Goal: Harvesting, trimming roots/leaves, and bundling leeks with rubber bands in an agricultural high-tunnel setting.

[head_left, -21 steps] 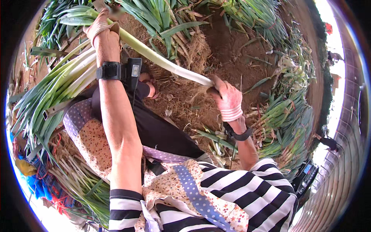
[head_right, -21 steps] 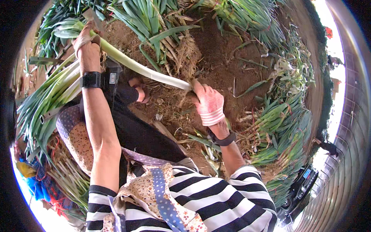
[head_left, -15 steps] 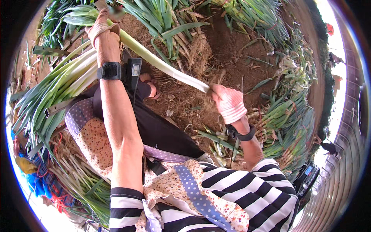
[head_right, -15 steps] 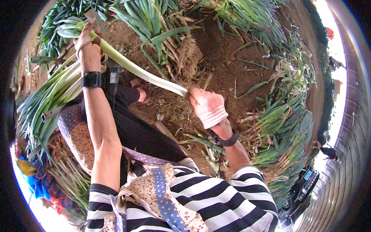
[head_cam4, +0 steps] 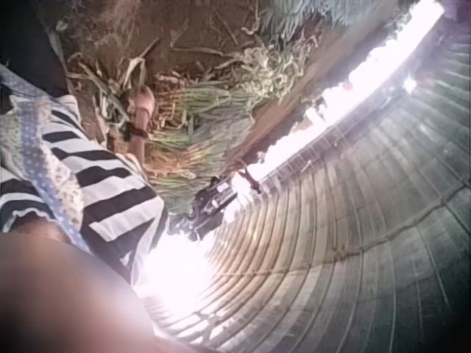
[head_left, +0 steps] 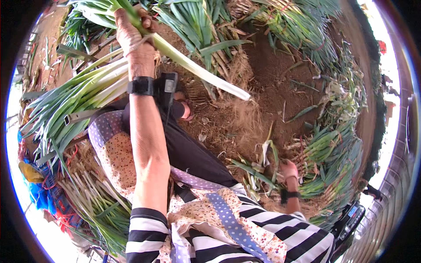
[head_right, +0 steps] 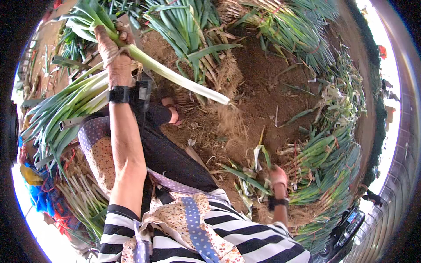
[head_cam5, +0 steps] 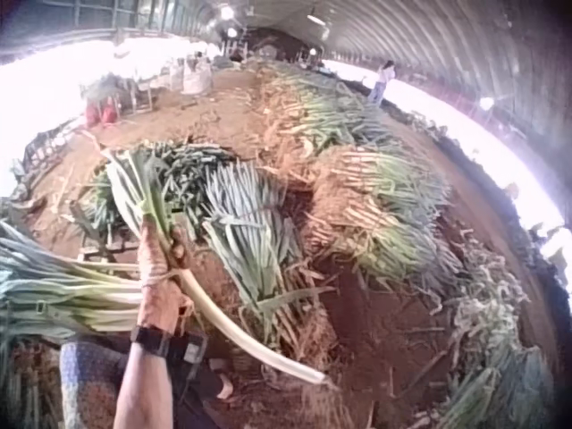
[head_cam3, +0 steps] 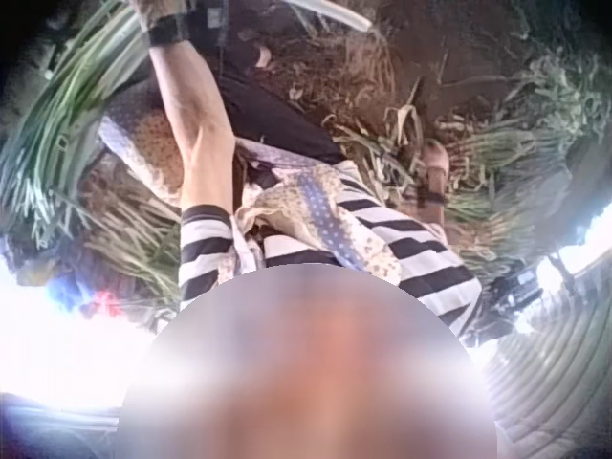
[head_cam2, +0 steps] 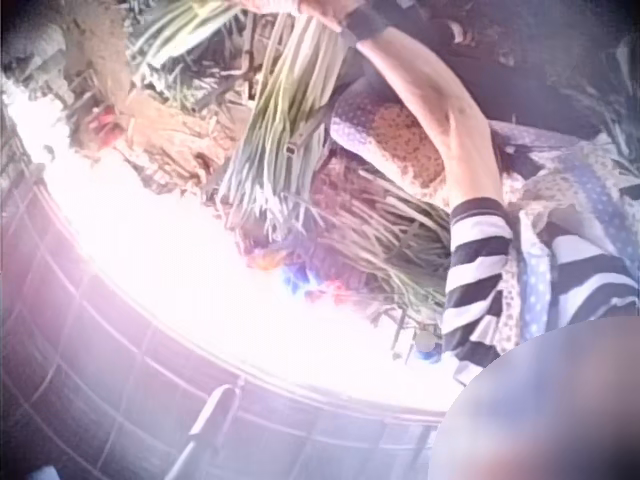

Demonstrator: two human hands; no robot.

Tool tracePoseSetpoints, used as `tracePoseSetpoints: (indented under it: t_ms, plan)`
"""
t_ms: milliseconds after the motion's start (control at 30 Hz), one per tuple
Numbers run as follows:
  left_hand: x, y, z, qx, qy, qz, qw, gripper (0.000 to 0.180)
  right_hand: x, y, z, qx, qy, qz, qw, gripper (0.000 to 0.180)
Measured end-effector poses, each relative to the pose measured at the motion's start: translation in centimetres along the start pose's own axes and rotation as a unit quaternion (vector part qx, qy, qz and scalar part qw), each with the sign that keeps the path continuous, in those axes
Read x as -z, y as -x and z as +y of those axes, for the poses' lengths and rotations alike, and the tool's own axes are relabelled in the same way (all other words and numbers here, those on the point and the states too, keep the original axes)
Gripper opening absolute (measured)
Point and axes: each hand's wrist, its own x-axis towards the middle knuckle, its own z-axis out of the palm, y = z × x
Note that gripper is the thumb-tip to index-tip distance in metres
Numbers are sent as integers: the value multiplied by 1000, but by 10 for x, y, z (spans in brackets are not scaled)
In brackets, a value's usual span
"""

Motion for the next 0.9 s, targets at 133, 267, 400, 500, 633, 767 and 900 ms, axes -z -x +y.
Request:
tracePoseSetpoints:
  t_ms: [133, 267, 400, 500, 633, 767, 900]
  plan:
    - [-11, 12, -4, 8, -3, 14, 1000, 45, 7, -10, 17, 57, 123, -70, 988, 58]
    - [-15, 25, -14, -5, -18, 10, 1000, 45, 15, -29, -50, 102, 25, 129, 986, 53]
    - [-17, 38, -24, 12, -17, 9, 1000, 44, 41, -35, -155, 94, 129, 208, 965, 51]
    - [-31, 50, -33, 29, 15, 34, 999, 31, 68, -23, -215, 208, -164, 351, 898, 43]
    - [-26, 51, -36, 53, 40, 35, 997, 26, 103, 32, -332, 437, -346, 456, 694, 30]
    - [-39, 63, -47, 76, 40, 11, 996, 33, 122, 53, -407, 521, -382, 478, 594, 39]
    - [-35, 65, -46, 75, 54, -31, 995, 41, 130, 52, -454, 451, -285, 473, 701, 39]
